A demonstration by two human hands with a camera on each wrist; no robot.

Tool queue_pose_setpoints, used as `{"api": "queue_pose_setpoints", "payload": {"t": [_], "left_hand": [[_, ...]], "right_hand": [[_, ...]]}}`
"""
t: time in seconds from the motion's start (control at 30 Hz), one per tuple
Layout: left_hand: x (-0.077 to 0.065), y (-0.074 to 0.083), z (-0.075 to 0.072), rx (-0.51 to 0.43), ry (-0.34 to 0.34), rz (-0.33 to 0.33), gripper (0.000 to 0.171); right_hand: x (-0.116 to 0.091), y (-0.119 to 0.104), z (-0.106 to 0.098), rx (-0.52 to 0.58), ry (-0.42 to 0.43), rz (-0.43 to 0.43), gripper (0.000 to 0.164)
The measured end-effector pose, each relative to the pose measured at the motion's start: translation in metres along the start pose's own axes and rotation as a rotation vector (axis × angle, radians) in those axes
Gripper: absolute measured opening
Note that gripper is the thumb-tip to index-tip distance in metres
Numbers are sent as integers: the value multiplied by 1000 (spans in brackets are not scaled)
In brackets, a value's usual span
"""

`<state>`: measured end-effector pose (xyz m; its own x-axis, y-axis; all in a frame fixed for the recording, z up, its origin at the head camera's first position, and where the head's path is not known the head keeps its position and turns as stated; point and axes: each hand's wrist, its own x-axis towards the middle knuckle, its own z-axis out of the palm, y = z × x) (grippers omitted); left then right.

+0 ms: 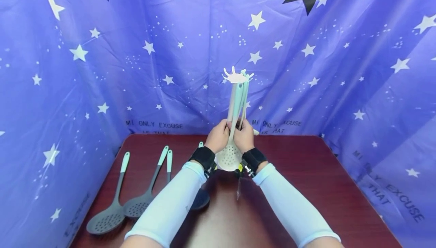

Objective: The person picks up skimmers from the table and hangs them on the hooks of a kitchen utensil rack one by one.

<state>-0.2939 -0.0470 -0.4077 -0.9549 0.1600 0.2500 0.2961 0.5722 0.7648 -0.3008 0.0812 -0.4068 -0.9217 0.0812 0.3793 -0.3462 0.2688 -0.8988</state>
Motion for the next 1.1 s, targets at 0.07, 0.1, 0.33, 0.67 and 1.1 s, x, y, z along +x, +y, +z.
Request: {"api": "queue_pose_setpoints", "payload": {"t": [0.07, 0.1, 0.33, 0.67, 1.1], "left_hand": [[-2, 0, -3, -15, -35, 0, 39], [-4, -1, -5, -32, -50, -1, 40], [-15, 1, -22, -187, -96, -19, 49], [-39, -25, -85, 6, 17, -94, 50], [-138, -151, -217, 560, -13, -603, 58]], "right_hand": [[0, 4, 2, -10, 16, -3, 33], [1, 6, 3, -19, 19, -6, 33], [7, 10, 9, -13, -43, -15, 35], [10, 14, 9, -17, -70, 27, 34], [9, 17, 13, 17, -59, 24, 30]]}}
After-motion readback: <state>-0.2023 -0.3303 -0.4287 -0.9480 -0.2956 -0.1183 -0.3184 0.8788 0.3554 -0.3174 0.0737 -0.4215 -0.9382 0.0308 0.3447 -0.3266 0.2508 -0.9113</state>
